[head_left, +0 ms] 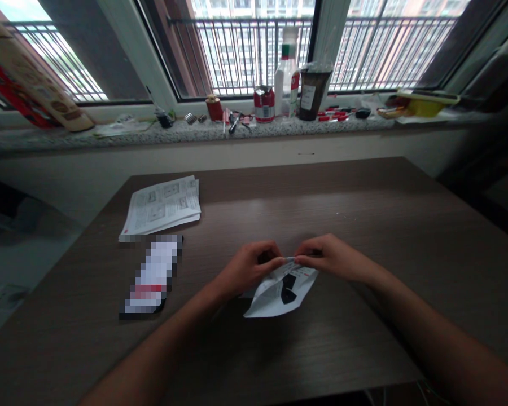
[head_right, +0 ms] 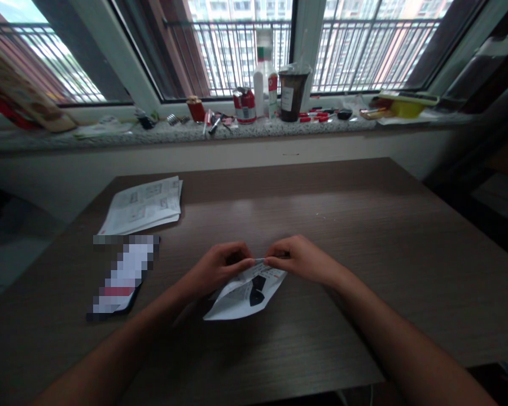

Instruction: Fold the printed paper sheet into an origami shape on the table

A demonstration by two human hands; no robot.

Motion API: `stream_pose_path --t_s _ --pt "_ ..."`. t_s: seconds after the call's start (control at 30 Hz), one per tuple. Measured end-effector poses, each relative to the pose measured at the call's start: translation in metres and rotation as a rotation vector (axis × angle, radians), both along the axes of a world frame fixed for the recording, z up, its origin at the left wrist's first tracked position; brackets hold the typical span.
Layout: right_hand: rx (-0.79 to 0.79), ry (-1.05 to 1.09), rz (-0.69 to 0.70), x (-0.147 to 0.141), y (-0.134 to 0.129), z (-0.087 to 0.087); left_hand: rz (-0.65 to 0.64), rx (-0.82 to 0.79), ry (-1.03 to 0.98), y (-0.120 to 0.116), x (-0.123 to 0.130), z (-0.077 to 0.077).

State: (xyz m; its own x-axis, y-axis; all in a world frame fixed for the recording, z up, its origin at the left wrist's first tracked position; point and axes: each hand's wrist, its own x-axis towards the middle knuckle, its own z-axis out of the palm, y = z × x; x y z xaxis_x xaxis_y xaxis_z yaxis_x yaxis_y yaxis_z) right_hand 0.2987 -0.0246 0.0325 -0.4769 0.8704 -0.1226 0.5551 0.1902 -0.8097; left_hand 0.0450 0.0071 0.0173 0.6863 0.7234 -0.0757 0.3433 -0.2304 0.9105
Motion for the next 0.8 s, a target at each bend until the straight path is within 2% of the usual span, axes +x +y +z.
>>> stream_pose_path --t_s 0.27,0.47,0.63,0.8 --pt "-0.06 0.107 -0.162 0.019 0.011 -0.016 0.03 -0.089 -0.09 0.005 -0.008 0.004" --pt "-0.098 0.153 -0.293 0.031 0.017 -0.022 -0.004 -0.064 -0.077 0.005 -0.017 0.013" --pt "-0.105 0.165 -0.342 0.032 0.017 -0.022 -0.024 -0.057 -0.062 0.002 -0.017 0.021" --pt "-0.111 0.168 -0.347 0.032 0.017 -0.021 0.006 -0.088 -0.068 0.003 -0.016 0.017"
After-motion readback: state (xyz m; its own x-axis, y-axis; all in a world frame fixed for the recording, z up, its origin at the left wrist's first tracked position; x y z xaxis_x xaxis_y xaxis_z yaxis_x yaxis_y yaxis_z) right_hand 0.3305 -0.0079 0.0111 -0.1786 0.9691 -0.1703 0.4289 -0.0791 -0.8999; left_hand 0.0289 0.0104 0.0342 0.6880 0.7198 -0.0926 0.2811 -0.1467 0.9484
